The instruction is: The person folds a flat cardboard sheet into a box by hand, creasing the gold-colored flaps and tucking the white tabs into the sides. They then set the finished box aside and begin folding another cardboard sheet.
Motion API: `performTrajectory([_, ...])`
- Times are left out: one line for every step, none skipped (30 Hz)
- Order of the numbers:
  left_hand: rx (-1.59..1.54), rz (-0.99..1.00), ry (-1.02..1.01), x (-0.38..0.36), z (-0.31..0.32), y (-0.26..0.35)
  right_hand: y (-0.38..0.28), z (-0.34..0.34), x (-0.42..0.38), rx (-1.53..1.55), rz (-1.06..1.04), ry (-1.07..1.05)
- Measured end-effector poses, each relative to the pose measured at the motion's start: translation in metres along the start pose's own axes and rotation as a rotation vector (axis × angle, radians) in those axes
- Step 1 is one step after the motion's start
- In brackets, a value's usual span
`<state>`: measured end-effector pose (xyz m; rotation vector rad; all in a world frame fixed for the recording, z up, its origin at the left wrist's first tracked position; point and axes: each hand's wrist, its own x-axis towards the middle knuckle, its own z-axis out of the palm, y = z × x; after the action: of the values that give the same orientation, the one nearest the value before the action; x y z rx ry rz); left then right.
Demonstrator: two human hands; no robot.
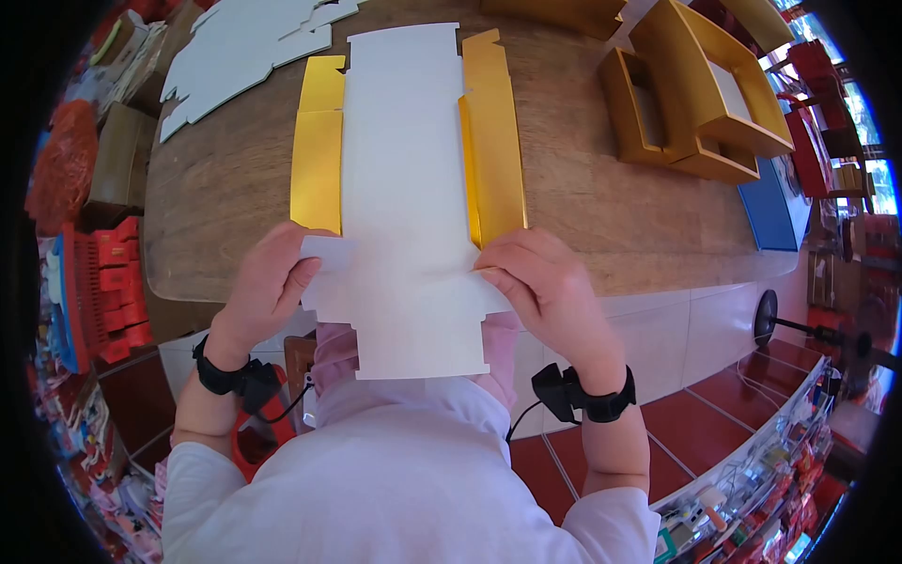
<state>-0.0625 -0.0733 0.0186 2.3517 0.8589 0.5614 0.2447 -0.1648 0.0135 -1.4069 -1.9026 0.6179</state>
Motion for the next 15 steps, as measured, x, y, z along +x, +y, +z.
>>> performTrajectory([0.023,-0.035,-0.008,0.003,0.001,0.008,-0.006,0.005,0.003,0.0,0.002,0.002])
performTrajectory([0.024,-0.033,-0.01,0.007,0.001,0.016,-0.013,0.011,0.008,-0.146,-0.047,0.067])
performTrajectory([0.055,0.008,0.036,0.012,0.0,0.026,-0.018,0.015,0.011,-0.293,-0.094,0.131])
performTrajectory([0.086,0.05,0.084,0.016,0.0,0.033,-0.02,0.019,0.012,-0.293,-0.091,0.133])
performTrajectory([0.085,0.052,0.081,0.019,-0.001,0.037,-0.02,0.022,0.014,-0.34,-0.119,0.144])
performTrajectory([0.123,0.081,0.118,0.022,-0.001,0.04,-0.021,0.024,0.016,-0.388,-0.146,0.155])
performTrajectory([0.16,0.108,0.156,0.025,-0.001,0.042,-0.023,0.025,0.018,-0.39,-0.143,0.156])
performTrajectory([0.158,0.11,0.154,0.028,-0.002,0.045,-0.025,0.025,0.02,-0.387,-0.154,0.146])
performTrajectory([0.224,0.173,0.116,0.031,-0.003,0.046,-0.027,0.026,0.021,-0.384,-0.166,0.135])
performTrajectory([0.29,0.235,0.078,0.033,-0.003,0.048,-0.027,0.026,0.022,-0.385,-0.163,0.136])
performTrajectory([0.289,0.237,0.077,0.034,-0.002,0.049,-0.026,0.026,0.023,-0.378,-0.167,0.138])
performTrajectory([0.339,0.241,0.069,0.034,-0.002,0.049,-0.026,0.026,0.023,-0.371,-0.171,0.141])
performTrajectory([0.389,0.244,0.061,0.035,-0.002,0.049,-0.026,0.026,0.023,-0.371,-0.171,0.142])
performTrajectory([0.389,0.244,0.061,0.035,-0.003,0.049,-0.024,0.026,0.022,-0.364,-0.167,0.139])
performTrajectory([0.42,0.271,0.031,0.035,-0.003,0.049,-0.024,0.026,0.021,-0.356,-0.163,0.135])
